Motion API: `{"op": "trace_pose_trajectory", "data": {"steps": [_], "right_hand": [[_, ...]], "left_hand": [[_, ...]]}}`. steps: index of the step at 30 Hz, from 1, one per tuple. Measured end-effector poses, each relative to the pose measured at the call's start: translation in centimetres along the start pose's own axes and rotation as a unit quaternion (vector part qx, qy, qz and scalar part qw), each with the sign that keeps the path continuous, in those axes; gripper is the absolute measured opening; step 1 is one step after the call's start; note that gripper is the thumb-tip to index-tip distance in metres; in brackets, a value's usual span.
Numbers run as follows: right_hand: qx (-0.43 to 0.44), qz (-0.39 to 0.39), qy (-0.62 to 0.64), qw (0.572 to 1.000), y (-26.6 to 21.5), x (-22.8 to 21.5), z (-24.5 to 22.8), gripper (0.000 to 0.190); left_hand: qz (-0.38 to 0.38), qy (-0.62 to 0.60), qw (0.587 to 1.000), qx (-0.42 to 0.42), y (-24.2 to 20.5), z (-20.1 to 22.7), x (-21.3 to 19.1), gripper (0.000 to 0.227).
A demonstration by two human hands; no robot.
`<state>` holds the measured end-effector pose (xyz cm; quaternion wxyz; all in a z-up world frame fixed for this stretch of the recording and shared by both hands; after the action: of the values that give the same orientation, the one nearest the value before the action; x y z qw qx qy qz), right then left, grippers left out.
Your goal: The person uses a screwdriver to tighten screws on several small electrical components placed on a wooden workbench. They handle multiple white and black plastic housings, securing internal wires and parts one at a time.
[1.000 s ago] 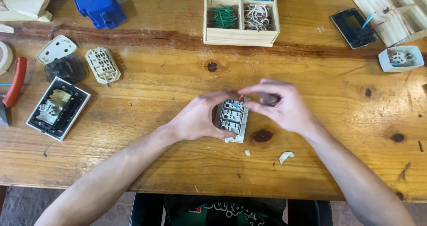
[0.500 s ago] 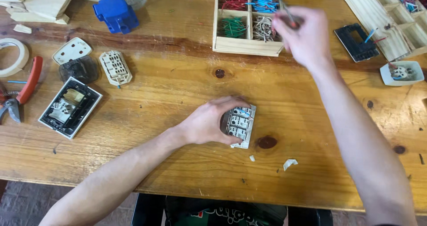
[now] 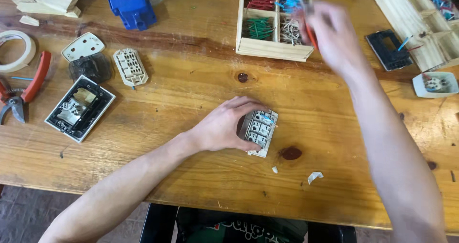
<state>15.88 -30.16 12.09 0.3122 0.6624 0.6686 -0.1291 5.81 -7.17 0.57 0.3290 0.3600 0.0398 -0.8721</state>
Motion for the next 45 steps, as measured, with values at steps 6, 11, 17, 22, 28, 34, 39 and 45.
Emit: {"op": "trace_pose_trajectory", "data": {"steps": [6, 11, 17, 22, 28, 34, 39, 45], "right_hand": [[0.063, -0.133, -0.051, 0.988, -15.1, -0.9, 4.6, 0.045], [0.149, -0.106, 0.061, 0.981, -22.4, 0.0, 8.1, 0.037], [0.161, -0.123, 0.095, 0.975, -20.9, 3.2, 4.3, 0.030], [0.141, -0.129, 0.121, 0.974, -20.4, 3.0, 4.7, 0.026], [0.142, -0.133, 0.141, 0.971, -20.4, 3.0, 5.7, 0.022], [0.156, -0.111, 0.137, 0.972, -20.0, 3.1, 6.3, 0.023], [0.161, -0.123, 0.132, 0.970, -19.0, 4.4, 5.9, 0.024], [0.193, -0.149, 0.145, 0.959, -18.2, 5.2, 5.2, 0.028]], "left_hand": [[-0.001, -0.025, 1.000, -0.013, 0.0, 0.0, -0.4, 0.087], [-0.014, -0.095, 0.995, -0.010, 0.1, 0.0, -1.0, 0.090], [-0.014, -0.128, 0.991, -0.034, 0.1, 0.8, -2.0, 0.093], [-0.004, -0.126, 0.992, -0.023, 0.1, 0.3, -1.9, 0.095], [0.004, -0.125, 0.992, -0.023, 0.2, 0.3, -1.9, 0.094], [0.009, -0.118, 0.992, -0.031, 0.1, 0.0, -1.8, 0.095], [0.013, -0.110, 0.993, -0.032, 0.2, -0.2, -1.6, 0.095], [0.022, -0.105, 0.993, -0.037, 0.2, -0.8, -1.2, 0.094]]}}
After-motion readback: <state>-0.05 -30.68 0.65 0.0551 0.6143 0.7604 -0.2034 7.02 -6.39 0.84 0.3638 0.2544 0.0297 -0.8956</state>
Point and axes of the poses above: each hand's wrist, its own y-axis towards the middle knuckle, its own x-axis out of the palm, z = x × y, the point moved 8 cm from there along y, towards the middle knuckle, and after that the axes turned 4 degrees about -x, right-handed, at the moved point
